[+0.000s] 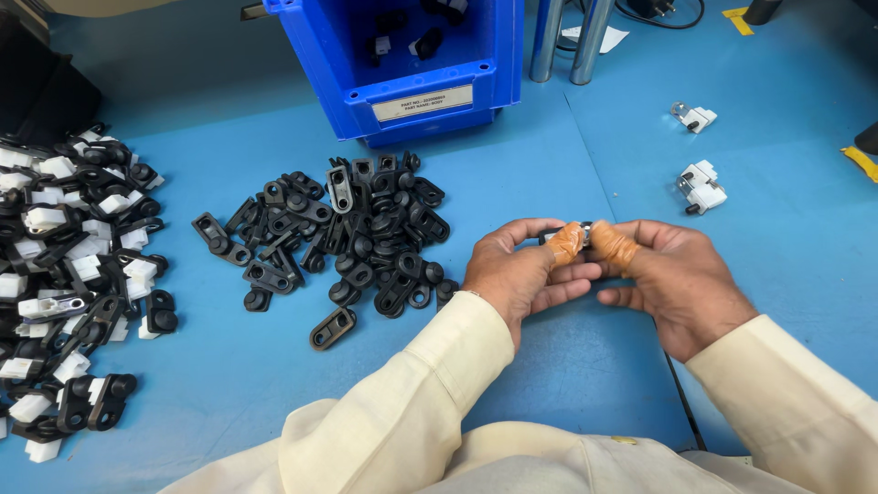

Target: The person sorts a pile of black plastic brackets on a blue workbench, then repeatedly picks a bracket and a white plastic component, presses the two parts together by hand to assemble them, and places the finished assembly into a blue storage bin, working through the parts one at a time.

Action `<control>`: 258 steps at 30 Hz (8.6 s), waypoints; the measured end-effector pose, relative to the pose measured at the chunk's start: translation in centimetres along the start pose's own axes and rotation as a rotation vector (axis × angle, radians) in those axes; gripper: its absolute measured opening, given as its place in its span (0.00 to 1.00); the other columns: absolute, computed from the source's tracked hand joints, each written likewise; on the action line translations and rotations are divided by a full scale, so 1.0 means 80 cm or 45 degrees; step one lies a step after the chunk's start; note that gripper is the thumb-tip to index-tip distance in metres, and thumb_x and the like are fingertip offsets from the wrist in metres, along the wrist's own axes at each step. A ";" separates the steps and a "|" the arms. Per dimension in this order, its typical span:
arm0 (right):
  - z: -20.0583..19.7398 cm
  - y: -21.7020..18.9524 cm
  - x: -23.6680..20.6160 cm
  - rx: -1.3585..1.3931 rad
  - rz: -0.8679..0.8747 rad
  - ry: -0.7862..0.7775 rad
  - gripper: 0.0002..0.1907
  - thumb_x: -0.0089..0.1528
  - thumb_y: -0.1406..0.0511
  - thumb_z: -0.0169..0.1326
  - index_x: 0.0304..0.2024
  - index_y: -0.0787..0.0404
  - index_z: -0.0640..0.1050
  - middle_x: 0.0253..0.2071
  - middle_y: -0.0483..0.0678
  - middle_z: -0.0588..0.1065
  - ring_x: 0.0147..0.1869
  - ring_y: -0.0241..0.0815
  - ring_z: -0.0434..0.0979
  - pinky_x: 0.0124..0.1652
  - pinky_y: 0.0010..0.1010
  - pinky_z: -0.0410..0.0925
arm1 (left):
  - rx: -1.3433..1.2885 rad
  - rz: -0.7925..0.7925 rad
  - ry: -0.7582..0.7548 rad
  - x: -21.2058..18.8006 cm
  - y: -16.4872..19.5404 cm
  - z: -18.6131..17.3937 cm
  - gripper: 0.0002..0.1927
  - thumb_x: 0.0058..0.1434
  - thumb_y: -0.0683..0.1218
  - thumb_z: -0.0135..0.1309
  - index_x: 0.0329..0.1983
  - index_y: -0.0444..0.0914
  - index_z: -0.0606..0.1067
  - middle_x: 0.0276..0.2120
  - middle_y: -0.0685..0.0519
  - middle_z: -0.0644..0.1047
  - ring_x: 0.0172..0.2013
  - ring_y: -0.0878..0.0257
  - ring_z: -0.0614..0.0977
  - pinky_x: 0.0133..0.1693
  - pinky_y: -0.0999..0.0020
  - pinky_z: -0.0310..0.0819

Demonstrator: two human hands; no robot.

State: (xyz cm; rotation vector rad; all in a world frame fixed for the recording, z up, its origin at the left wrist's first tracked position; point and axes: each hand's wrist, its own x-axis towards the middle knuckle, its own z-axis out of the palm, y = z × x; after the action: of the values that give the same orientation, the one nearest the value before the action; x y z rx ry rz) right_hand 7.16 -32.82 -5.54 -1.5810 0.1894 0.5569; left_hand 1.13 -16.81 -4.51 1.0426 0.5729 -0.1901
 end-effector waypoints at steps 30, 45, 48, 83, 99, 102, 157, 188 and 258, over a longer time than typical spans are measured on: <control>0.021 0.009 -0.009 0.082 0.040 0.193 0.10 0.67 0.63 0.50 0.41 0.65 0.76 0.34 0.52 0.79 0.33 0.40 0.79 0.33 0.31 0.72 | -0.239 -0.093 -0.109 -0.002 -0.021 0.012 0.11 0.70 0.43 0.46 0.53 0.35 0.66 0.46 0.40 0.80 0.43 0.53 0.86 0.43 0.62 0.86; 0.009 -0.005 -0.013 0.053 -0.050 -0.005 0.12 0.66 0.68 0.50 0.51 0.64 0.78 0.42 0.51 0.80 0.41 0.41 0.80 0.44 0.34 0.75 | 0.116 0.056 -0.109 -0.006 -0.012 0.002 0.26 0.61 0.46 0.59 0.61 0.37 0.67 0.42 0.41 0.82 0.36 0.56 0.87 0.35 0.67 0.86; 0.006 -0.004 -0.009 0.091 0.020 0.014 0.13 0.67 0.68 0.50 0.52 0.67 0.78 0.43 0.52 0.79 0.42 0.41 0.80 0.45 0.33 0.74 | 0.409 0.134 -0.047 -0.019 -0.007 0.003 0.34 0.59 0.42 0.61 0.66 0.44 0.62 0.39 0.44 0.82 0.34 0.57 0.87 0.32 0.68 0.84; 0.133 0.023 -0.047 -1.488 -0.801 -0.158 0.30 0.53 0.54 0.71 0.56 0.54 0.79 0.48 0.48 0.79 0.42 0.42 0.79 0.42 0.33 0.72 | 0.889 0.328 0.650 -0.098 0.014 -0.109 0.06 0.58 0.42 0.61 0.38 0.36 0.81 0.27 0.51 0.84 0.22 0.66 0.85 0.25 0.72 0.79; 0.054 -0.008 -0.030 -0.530 -0.006 -0.496 0.21 0.61 0.67 0.57 0.58 0.58 0.79 0.38 0.48 0.82 0.34 0.37 0.78 0.37 0.28 0.75 | 0.356 0.093 0.312 -0.027 -0.022 -0.056 0.15 0.59 0.33 0.52 0.48 0.39 0.77 0.33 0.50 0.82 0.26 0.67 0.84 0.23 0.72 0.82; 0.046 -0.002 -0.022 -0.588 0.029 -0.269 0.18 0.64 0.64 0.57 0.55 0.60 0.83 0.37 0.48 0.80 0.34 0.39 0.80 0.37 0.29 0.74 | 0.490 0.053 0.393 -0.027 -0.012 -0.050 0.11 0.59 0.35 0.55 0.44 0.37 0.79 0.32 0.50 0.83 0.25 0.66 0.85 0.23 0.72 0.80; 0.001 -0.001 -0.007 -0.689 -0.634 0.288 0.15 0.58 0.71 0.64 0.49 0.62 0.83 0.40 0.48 0.83 0.40 0.34 0.81 0.39 0.24 0.73 | 0.396 0.062 0.437 -0.014 -0.013 -0.021 0.05 0.58 0.36 0.58 0.35 0.32 0.74 0.31 0.42 0.84 0.25 0.58 0.88 0.23 0.68 0.83; 0.031 0.015 -0.026 -0.802 -0.491 0.190 0.14 0.58 0.69 0.63 0.47 0.55 0.85 0.36 0.47 0.85 0.38 0.33 0.83 0.41 0.25 0.74 | 1.513 -0.176 -0.244 0.026 0.066 -0.008 0.07 0.63 0.39 0.54 0.43 0.33 0.71 0.27 0.44 0.83 0.23 0.59 0.86 0.22 0.70 0.83; 0.025 0.022 -0.035 -0.552 -0.366 0.055 0.16 0.59 0.74 0.56 0.48 0.58 0.84 0.40 0.46 0.85 0.44 0.33 0.82 0.44 0.24 0.72 | 1.199 -0.122 -0.422 0.030 0.051 -0.036 0.01 0.60 0.34 0.54 0.35 0.30 0.75 0.34 0.40 0.84 0.30 0.58 0.89 0.29 0.72 0.87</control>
State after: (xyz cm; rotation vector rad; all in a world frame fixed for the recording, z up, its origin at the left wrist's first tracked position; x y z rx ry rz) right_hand 3.47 -31.66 -5.83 -1.9996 -0.1364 0.3513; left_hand 3.77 -12.02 -3.78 1.8432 0.2077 -0.7505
